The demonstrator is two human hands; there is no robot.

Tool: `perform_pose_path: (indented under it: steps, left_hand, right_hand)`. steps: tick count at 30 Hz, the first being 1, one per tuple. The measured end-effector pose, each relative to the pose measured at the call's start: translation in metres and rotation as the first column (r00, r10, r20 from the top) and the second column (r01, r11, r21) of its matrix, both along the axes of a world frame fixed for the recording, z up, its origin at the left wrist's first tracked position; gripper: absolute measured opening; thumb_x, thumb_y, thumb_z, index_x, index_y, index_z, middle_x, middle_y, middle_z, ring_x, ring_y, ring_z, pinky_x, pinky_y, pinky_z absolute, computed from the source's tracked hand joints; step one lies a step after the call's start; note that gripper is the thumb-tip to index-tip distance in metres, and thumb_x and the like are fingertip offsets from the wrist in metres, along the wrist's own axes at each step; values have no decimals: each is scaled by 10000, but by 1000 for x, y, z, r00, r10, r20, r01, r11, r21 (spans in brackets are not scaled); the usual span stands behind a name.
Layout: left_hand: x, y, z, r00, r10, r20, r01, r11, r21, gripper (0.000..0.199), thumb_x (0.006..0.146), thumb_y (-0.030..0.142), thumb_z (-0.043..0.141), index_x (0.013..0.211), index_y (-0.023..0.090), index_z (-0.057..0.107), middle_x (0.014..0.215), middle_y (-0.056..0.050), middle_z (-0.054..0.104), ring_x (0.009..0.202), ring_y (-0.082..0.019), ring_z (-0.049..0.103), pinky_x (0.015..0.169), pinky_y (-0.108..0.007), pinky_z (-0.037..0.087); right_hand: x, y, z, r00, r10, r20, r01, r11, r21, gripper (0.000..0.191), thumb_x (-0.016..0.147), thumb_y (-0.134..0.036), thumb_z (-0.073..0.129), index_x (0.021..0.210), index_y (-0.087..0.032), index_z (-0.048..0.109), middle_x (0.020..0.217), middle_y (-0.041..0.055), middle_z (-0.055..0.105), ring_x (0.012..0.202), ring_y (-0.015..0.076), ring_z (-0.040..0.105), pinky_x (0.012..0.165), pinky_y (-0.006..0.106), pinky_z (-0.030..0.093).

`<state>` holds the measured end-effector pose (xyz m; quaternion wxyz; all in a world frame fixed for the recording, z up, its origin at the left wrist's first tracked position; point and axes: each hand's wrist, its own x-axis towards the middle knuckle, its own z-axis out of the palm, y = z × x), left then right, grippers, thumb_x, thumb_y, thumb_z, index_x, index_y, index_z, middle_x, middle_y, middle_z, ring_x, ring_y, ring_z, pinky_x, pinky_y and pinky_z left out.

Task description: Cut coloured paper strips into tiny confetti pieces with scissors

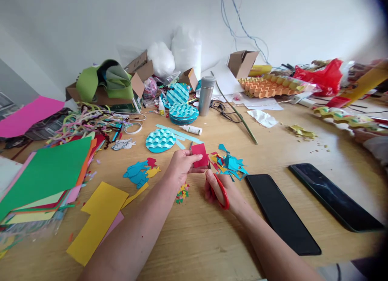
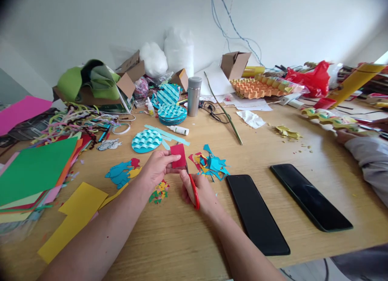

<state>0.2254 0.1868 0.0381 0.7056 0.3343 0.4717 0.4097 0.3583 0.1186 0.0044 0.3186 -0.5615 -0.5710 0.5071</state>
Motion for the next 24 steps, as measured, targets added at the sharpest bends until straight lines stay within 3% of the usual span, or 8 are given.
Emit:
perform_pose_path:
  steps: [13,18,24]
  left_hand:
    - [-15,-35,-17,981,170,97,-165,985,-55,103,687,155,667,768,93,650,751,-115,715,599,-201,690,485,-245,535]
    - [-13,-42,-15,984,156,81,-156,988,-3,166,685,198,679,807,86,667,760,-115,711,634,-202,686,488,-251,539]
    - [-19,-56,-19,982,166,85,-161,985,-61,249,688,217,683,896,81,670,796,-123,717,632,-200,687,496,-248,539]
  right_hand:
    - [0,-10,6,982,189,32,-185,978,-102,627,859,-685,332,558,-163,506,477,17,548,397,89,486,400,187,368]
    - [6,-11,9,970,237,57,-226,962,-155,612,864,-670,347,562,-163,508,491,20,554,389,94,501,390,190,378]
    - [10,-17,10,943,323,78,-306,935,-181,579,881,-620,391,563,-153,520,496,14,558,393,85,505,390,175,376]
